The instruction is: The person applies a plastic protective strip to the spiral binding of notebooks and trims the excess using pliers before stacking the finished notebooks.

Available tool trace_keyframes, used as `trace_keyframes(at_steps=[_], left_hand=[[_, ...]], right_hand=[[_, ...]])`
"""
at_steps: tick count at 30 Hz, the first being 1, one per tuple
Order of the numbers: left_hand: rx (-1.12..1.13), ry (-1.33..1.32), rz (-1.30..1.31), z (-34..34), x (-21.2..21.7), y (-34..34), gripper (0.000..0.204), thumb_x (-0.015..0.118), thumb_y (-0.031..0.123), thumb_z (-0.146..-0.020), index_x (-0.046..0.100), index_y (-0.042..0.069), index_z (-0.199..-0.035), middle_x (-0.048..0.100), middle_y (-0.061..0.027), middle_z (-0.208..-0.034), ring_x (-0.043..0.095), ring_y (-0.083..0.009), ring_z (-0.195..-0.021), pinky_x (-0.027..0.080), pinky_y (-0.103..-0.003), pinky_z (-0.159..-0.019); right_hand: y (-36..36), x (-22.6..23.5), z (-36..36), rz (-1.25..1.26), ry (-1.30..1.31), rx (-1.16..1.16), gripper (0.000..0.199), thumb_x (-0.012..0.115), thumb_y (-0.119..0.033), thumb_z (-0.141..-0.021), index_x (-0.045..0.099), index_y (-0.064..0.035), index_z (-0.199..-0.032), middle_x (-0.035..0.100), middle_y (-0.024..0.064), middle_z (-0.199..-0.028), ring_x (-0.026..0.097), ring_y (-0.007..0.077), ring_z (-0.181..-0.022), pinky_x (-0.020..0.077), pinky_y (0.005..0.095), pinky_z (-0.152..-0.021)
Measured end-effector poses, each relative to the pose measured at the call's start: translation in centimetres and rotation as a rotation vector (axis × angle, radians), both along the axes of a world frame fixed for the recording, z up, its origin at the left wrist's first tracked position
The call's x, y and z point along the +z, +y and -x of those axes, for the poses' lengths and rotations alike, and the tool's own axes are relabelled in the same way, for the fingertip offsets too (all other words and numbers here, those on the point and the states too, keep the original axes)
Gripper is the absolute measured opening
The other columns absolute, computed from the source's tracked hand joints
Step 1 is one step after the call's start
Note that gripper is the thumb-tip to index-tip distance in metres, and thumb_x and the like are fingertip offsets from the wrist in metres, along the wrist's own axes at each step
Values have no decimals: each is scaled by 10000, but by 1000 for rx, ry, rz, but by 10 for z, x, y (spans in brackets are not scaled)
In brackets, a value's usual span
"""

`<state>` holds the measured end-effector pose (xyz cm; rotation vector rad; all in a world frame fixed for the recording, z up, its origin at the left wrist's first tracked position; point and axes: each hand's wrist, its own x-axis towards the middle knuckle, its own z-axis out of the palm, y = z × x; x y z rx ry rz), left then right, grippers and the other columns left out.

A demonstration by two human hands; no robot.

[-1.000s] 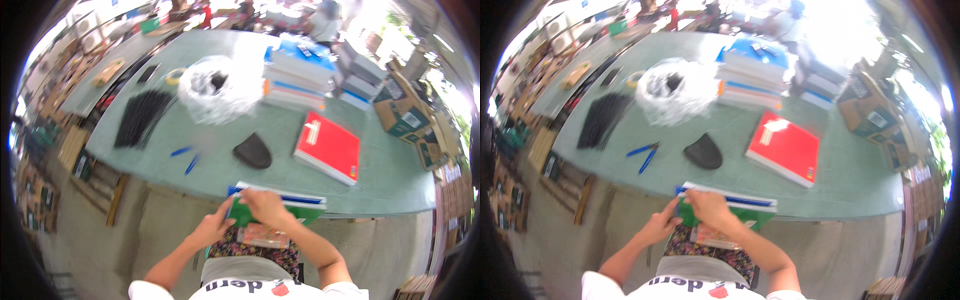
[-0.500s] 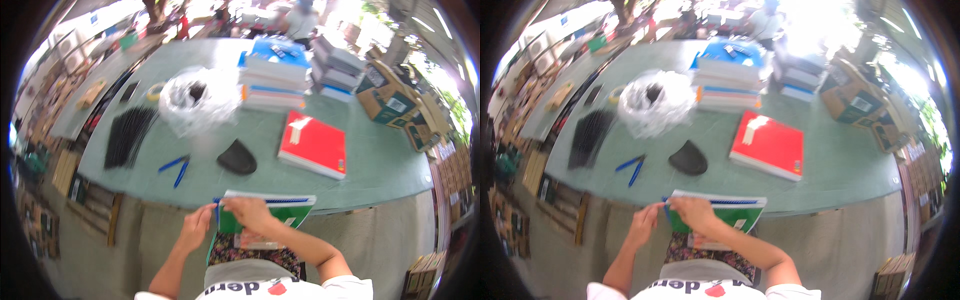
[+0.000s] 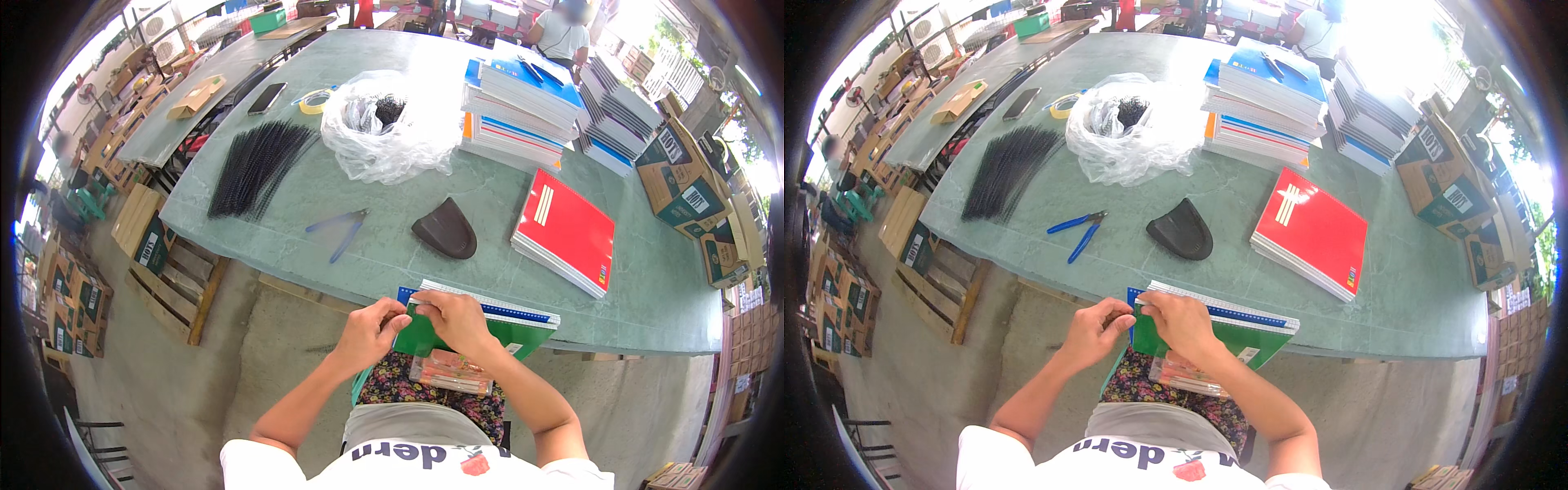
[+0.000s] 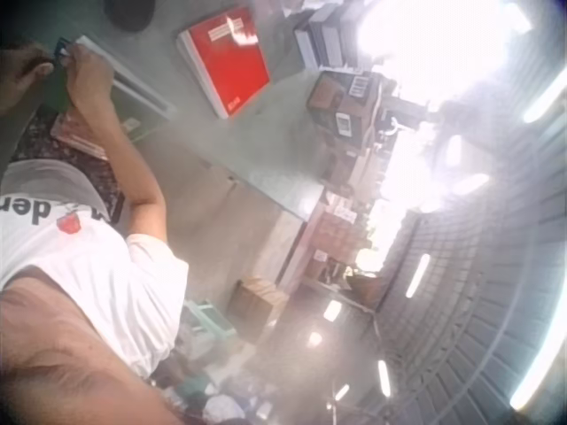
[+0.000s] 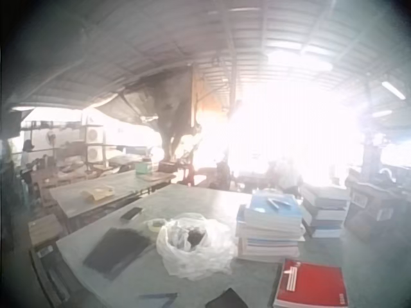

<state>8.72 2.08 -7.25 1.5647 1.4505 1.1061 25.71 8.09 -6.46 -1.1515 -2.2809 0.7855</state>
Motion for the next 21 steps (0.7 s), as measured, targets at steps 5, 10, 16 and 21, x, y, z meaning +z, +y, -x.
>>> trace_keyframes(at_steps=[5,10,16,21], left_hand=[[12,116,-40,4,-3,2,241,555,225,-885,612,-8,-901,625,-121,-702,588,-157,-603,452,-281,-557],[-6,119,96,7,1,4,238,543,223,-887,616,-3,-890,617,-108,-691,586,-162,-604,447,-287,-552],[128,385,-476,3,-2,10,243,574,252,-870,616,15,-900,593,-103,-660,568,-213,-572,449,-300,-544],[-237,371,356,42,14,16,221,647,211,-785,582,67,-940,601,-142,-911,610,-280,-719,464,-378,-596]], right_hand=[[-1,5,4,-4,-38,33,182,579,-185,-822,633,-110,-978,654,103,-775,627,297,-711,483,399,-621],[-5,8,2,-22,-89,81,177,581,-168,-814,632,-101,-970,642,99,-806,618,298,-746,480,397,-629],[-11,4,3,-115,-20,47,156,579,-125,-805,612,-67,-946,627,100,-826,610,307,-783,478,396,-655],[-14,2,-1,-195,-183,25,140,572,-146,-815,564,-106,-949,602,78,-772,604,276,-726,462,391,-581]])
